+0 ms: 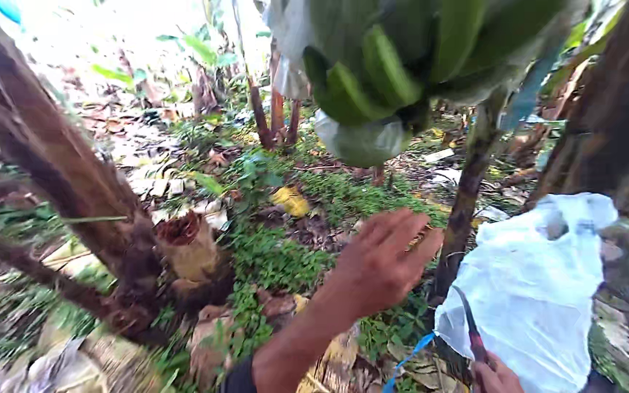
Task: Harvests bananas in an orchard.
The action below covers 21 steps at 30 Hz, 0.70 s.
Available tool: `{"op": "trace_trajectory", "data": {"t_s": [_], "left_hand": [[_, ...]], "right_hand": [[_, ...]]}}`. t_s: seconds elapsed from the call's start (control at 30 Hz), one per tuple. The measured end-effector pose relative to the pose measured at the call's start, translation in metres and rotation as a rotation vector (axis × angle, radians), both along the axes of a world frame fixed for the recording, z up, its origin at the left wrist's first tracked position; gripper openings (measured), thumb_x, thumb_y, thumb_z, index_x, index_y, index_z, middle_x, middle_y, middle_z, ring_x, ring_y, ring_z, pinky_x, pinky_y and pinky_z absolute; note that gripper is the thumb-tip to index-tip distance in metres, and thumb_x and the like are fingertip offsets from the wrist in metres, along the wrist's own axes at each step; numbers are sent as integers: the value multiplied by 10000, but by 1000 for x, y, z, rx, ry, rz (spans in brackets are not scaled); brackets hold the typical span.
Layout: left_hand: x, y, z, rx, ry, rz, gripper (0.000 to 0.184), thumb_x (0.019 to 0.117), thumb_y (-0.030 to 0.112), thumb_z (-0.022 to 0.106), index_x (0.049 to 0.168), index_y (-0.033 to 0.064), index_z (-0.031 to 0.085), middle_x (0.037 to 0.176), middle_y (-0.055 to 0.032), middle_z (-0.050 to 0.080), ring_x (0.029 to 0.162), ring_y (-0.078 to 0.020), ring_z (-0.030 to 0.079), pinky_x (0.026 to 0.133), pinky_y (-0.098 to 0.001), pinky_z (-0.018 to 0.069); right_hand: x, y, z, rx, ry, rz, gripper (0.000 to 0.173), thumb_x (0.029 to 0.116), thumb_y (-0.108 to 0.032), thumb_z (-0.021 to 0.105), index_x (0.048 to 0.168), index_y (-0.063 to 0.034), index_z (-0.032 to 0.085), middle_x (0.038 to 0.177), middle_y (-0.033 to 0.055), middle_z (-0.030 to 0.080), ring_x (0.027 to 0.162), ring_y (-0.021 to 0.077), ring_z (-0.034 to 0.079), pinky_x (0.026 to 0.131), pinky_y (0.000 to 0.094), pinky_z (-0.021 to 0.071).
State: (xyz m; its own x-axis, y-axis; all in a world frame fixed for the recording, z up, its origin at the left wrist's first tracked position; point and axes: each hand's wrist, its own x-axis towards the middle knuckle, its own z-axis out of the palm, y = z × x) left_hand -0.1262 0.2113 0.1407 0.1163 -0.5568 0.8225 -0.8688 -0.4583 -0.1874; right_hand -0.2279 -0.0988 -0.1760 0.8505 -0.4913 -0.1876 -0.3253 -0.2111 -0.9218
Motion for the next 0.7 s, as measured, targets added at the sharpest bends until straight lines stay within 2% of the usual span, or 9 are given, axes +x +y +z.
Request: {"op": "trace_trajectory", "data": {"t_s": [0.07,0.13,0.23,0.27,0.33,0.43,0.5,0.6,0.7], "left_hand": [[25,-26,40,65,-111,60,353,972,240,676,1318,170,689,1395,-85,638,1350,-259,557,1134,-432,458],[61,-45,70,168,-120,206,487,948,245,705,1417,150,613,1481,-129,571,1408,-308,506,1171,-484,408],[120,-57,86,211,-134,501,698,919,174,700,1557,89,429,1598,-194,427,1471,-384,413,1209,-567,313],[131,-55,88,205,-161,586,637,957,93,622,1557,62,409,1598,-210,419,1469,-384,419,1209,-555,316],[143,-50,86,182,-223,665,551,998,3,516,1537,56,419,1577,-207,446,1455,-367,445,1197,-536,340],[143,-46,81,149,-221,700,528,987,-24,517,1506,60,457,1508,-210,517,1392,-372,509,1138,-552,391],[142,-45,83,139,-239,697,440,987,-22,521,1424,30,530,1381,-215,600,1285,-373,580,1075,-541,433],[134,-34,85,172,-259,688,385,1002,-19,487,1381,-10,550,1315,-226,626,1226,-372,608,1054,-525,451],[123,-18,86,219,-306,682,357,1005,-18,471,1353,-46,550,1264,-244,642,1185,-383,631,1021,-518,477]], "right_hand": [[4,-20,33,-140,-90,0,412,1003,-209,518,1336,32,545,796,164,653,606,272,638,584,507,572],[10,-32,69,-295,-184,19,407,1022,-254,511,1329,9,558,756,146,650,571,270,633,554,517,568],[22,-34,134,-610,-361,29,410,991,-309,529,1275,-23,608,724,123,648,545,260,622,529,531,546],[27,-31,158,-720,-434,31,407,988,-313,534,1259,-22,621,720,124,654,550,264,631,531,535,545],[36,-22,206,-920,-561,52,414,999,-319,516,1258,-17,632,738,128,671,577,277,651,537,528,548],[53,-9,271,-1154,-653,116,426,1027,-311,472,1275,7,608,771,169,675,618,344,668,540,558,538],[67,0,305,-1240,-662,147,429,1026,-307,454,1279,10,595,773,186,669,634,382,669,549,590,527],[84,12,338,-1351,-690,170,407,1009,-286,471,1254,16,589,778,188,656,634,398,661,541,600,518],[92,23,355,-1453,-697,177,357,1002,-278,504,1226,-16,595,772,171,657,624,392,667,521,584,518]]}}
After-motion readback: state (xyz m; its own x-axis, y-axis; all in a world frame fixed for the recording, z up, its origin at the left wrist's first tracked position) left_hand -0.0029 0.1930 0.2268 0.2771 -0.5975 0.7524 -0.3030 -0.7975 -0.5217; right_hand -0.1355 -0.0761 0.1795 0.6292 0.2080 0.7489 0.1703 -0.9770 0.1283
